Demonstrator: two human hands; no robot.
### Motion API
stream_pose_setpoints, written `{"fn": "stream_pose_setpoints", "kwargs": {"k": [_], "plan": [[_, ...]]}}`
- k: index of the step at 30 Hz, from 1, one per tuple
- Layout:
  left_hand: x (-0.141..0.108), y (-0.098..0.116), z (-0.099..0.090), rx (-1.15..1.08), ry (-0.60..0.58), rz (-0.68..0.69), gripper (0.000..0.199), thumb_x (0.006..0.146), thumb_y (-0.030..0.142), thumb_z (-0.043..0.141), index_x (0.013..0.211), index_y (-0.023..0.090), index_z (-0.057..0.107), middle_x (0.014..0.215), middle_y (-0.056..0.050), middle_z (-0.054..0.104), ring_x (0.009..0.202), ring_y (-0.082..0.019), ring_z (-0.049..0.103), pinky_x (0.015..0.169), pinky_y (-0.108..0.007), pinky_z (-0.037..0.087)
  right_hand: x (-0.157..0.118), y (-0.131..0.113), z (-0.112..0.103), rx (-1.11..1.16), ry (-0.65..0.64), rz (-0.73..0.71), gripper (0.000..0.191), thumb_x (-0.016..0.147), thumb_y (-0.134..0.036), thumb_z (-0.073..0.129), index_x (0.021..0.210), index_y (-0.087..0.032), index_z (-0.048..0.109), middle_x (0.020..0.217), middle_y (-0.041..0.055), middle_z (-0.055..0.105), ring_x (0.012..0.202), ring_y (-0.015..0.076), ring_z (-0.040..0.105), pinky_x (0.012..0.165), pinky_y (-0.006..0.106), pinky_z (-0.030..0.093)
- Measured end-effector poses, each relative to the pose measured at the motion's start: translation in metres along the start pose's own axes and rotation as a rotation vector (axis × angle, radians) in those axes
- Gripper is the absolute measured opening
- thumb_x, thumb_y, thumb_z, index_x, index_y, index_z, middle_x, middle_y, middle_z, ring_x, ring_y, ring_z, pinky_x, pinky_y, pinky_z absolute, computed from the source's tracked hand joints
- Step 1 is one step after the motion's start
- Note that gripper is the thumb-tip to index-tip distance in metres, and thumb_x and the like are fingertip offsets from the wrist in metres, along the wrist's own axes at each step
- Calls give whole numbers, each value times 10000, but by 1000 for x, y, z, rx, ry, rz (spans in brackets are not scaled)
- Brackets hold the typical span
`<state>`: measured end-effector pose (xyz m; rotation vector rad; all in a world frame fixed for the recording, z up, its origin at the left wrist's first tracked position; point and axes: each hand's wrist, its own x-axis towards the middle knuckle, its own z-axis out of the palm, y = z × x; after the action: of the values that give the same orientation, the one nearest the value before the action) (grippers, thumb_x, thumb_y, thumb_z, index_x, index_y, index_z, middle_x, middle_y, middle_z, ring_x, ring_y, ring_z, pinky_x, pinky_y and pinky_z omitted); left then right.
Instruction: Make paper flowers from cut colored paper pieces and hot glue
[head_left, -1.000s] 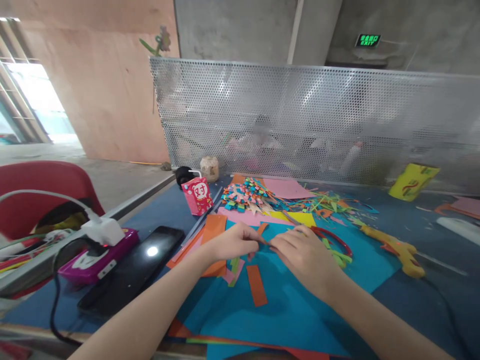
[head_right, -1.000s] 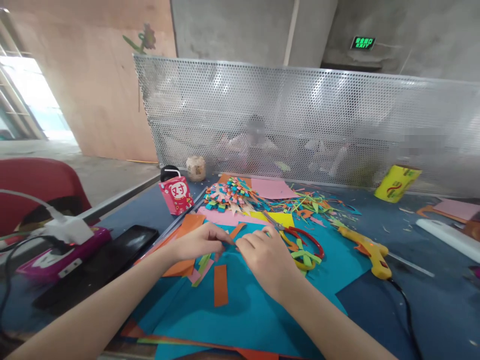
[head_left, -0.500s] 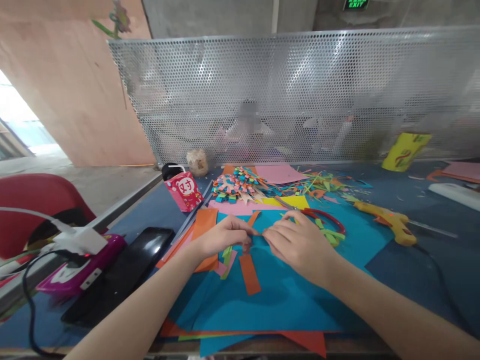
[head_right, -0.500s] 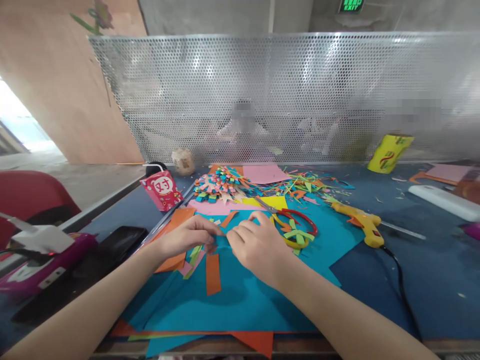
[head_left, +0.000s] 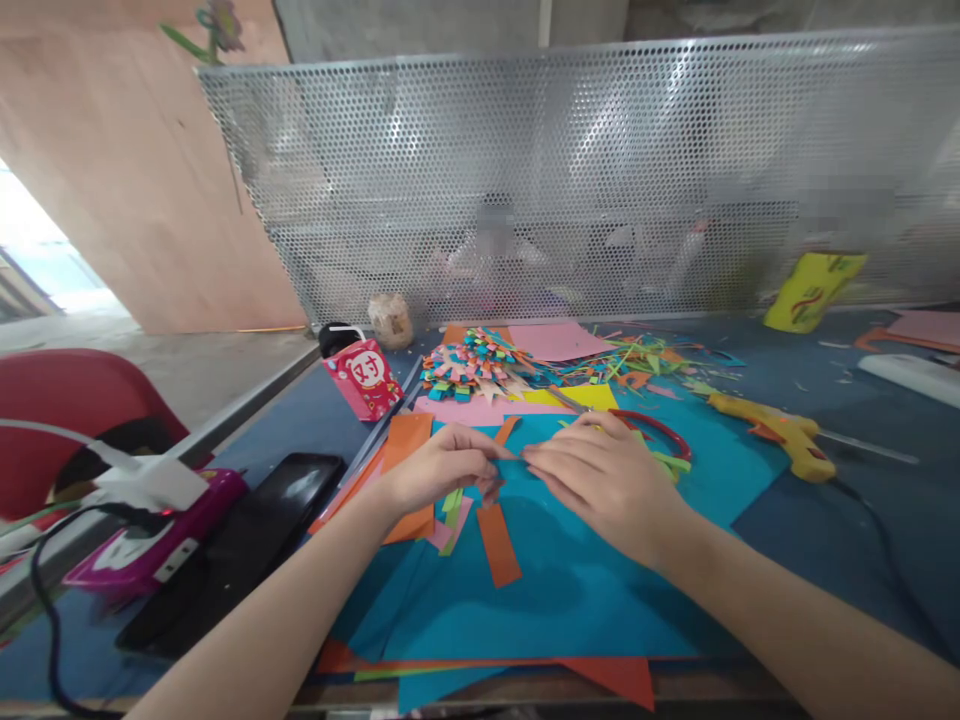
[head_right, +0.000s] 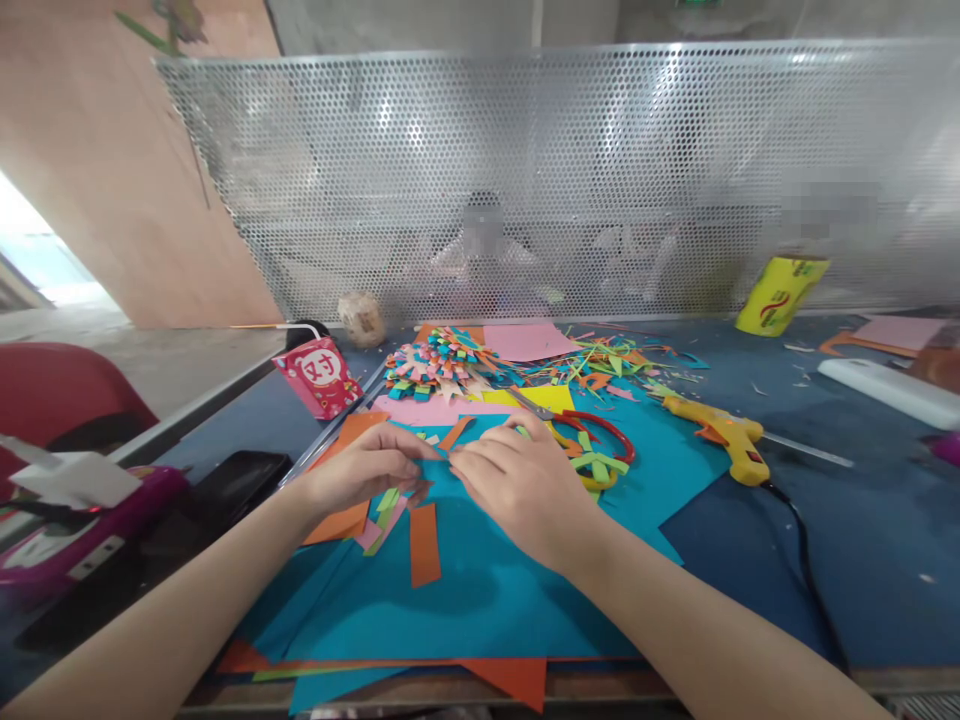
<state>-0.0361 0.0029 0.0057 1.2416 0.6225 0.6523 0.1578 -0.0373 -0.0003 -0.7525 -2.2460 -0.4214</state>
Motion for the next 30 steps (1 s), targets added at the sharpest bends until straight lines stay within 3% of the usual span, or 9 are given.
{"fn": "stream_pose_setpoints", "kwargs": {"k": [14,20,26,30], "plan": [[4,-4,0,18,13,-20,145,530,117,563,625,87,667,408,22,502,415,-104,484,464,-252,371,-3,3,3,-93,-88,-68,164,844,-92,437,840,-149,591,809,28,680,757,147,590,802,344,322],[4,-4,-1,89,0,-26,166,538,133,558,652,84,668,436,15,522,427,-107,487,476,-252,355,-1,4,2,-31,-20,55,133,836,-151,469,776,-190,581,727,-18,663,706,128,582,770,313,330],[2,-5,-4,198,11,-80,157,544,154,553,646,89,655,440,-4,554,424,-113,486,460,-241,320,3,5,3,90,-43,178,125,799,-135,477,712,-178,555,675,-17,636,659,123,571,717,281,357],[2,-6,-5,164,24,-62,137,540,157,561,633,98,643,432,7,539,425,-116,490,469,-246,336,1,4,3,120,-83,173,85,811,-183,502,776,-177,579,726,-5,653,701,138,579,723,293,345]]}}
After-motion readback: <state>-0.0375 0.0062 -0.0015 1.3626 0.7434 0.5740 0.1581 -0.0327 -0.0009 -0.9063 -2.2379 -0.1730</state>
